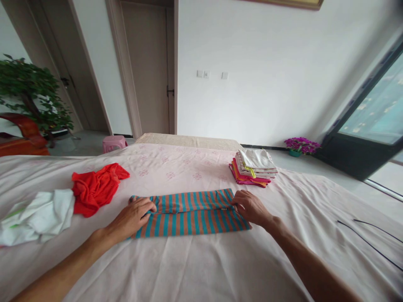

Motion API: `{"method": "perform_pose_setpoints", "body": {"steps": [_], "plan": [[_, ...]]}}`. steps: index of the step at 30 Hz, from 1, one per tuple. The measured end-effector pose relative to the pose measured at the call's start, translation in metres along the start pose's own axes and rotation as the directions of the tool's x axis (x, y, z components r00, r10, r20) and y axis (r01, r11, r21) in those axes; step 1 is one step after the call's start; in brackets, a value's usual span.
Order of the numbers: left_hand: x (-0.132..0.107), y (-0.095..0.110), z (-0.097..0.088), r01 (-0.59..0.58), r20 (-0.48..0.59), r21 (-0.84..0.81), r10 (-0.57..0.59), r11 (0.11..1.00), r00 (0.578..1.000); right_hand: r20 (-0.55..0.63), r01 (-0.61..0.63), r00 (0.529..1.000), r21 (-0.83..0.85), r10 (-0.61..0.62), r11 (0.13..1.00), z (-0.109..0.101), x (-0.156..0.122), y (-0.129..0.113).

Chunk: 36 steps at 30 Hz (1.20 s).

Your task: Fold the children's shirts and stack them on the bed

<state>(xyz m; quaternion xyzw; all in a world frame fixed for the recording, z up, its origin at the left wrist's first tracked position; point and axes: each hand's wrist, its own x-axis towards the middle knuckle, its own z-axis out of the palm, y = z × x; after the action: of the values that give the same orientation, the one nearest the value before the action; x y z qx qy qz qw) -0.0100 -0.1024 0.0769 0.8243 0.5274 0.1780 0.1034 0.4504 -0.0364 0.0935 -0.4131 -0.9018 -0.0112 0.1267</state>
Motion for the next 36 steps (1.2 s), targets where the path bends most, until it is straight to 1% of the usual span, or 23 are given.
{"method": "perform_pose_setpoints", "body": {"steps": [3,5,7,10,12,14,16,17,18,20,21,22,24,26,28,30,31,32,34,36], "plan": [[0.000,-0.007,0.001,0.047,-0.002,0.019,-0.047,0.999,0.999,0.044,-0.052,0.998,-0.004,0.052,0.999,-0.001,-0.006,-0.001],[0.001,-0.010,-0.003,0.086,0.018,0.015,-0.086,0.996,0.996,0.085,-0.101,0.991,-0.014,0.101,0.995,-0.003,-0.008,0.000],[0.006,-0.007,-0.008,0.127,0.031,0.016,-0.127,0.992,0.991,0.083,-0.171,0.982,-0.018,0.172,0.985,-0.007,-0.006,0.003],[0.022,0.012,-0.013,0.145,-0.006,0.008,-0.145,0.989,0.989,-0.012,-0.268,0.963,0.071,0.269,0.961,-0.013,0.009,0.002],[0.041,0.032,-0.009,0.117,-0.048,-0.022,-0.118,0.993,0.992,-0.063,-0.267,0.958,0.165,0.280,0.949,-0.012,0.026,-0.009],[0.062,0.053,0.004,0.047,-0.096,-0.047,-0.051,0.998,0.994,-0.078,-0.219,0.968,0.202,0.239,0.954,-0.003,0.045,-0.030],[0.080,0.068,0.026,-0.062,-0.133,-0.050,0.055,0.997,0.990,-0.054,-0.137,0.988,0.147,0.146,0.980,0.014,0.060,-0.055],[0.086,0.073,0.039,-0.104,-0.137,-0.031,0.099,0.994,0.986,-0.036,-0.097,0.994,0.104,0.101,0.990,0.025,0.065,-0.067],[0.090,0.075,0.052,-0.135,-0.127,-0.003,0.133,0.991,0.983,-0.014,-0.083,0.996,0.068,0.084,0.994,0.036,0.068,-0.077],[0.091,0.074,0.075,-0.174,-0.091,0.070,0.180,0.982,0.979,0.022,-0.094,0.995,0.013,0.094,0.995,0.057,0.068,-0.090],[0.088,0.071,0.084,-0.190,-0.072,0.103,0.197,0.976,0.978,0.028,-0.095,0.995,-0.011,0.096,0.995,0.065,0.066,-0.091],[0.085,0.066,0.091,-0.203,-0.055,0.129,0.212,0.971,0.976,0.027,-0.100,0.994,-0.033,0.101,0.994,0.070,0.062,-0.089],[0.077,0.058,0.096,-0.215,-0.026,0.157,0.222,0.964,0.975,0.014,-0.121,0.992,-0.076,0.123,0.990,0.075,0.053,-0.079],[0.071,0.052,0.093,-0.205,0.010,0.158,0.206,0.966,0.979,0.007,-0.167,0.986,-0.119,0.169,0.979,0.074,0.044,-0.064],[0.066,0.048,0.085,-0.199,0.069,0.129,0.192,0.971,0.979,0.011,-0.224,0.974,-0.157,0.228,0.962,0.070,0.037,-0.051],[0.062,0.046,0.075,-0.192,0.124,0.071,0.182,0.979,0.975,0.007,-0.286,0.957,-0.180,0.292,0.941,0.067,0.033,-0.044],[0.059,0.044,0.070,-0.170,0.125,0.039,0.164,0.985,0.979,0.003,-0.314,0.947,-0.184,0.320,0.931,0.066,0.032,-0.042],[0.055,0.041,0.066,-0.131,0.105,0.014,0.129,0.991,0.986,-0.001,-0.338,0.939,-0.185,0.343,0.923,0.065,0.031,-0.042],[0.046,0.032,0.059,-0.016,0.024,0.016,0.016,1.000,1.000,-0.002,-0.359,0.931,-0.188,0.365,0.914,0.065,0.031,-0.043],[0.034,0.019,0.055,0.101,-0.061,0.099,-0.095,0.990,0.994,0.005,-0.361,0.930,-0.193,0.369,0.913,0.065,0.031,-0.044]]}}
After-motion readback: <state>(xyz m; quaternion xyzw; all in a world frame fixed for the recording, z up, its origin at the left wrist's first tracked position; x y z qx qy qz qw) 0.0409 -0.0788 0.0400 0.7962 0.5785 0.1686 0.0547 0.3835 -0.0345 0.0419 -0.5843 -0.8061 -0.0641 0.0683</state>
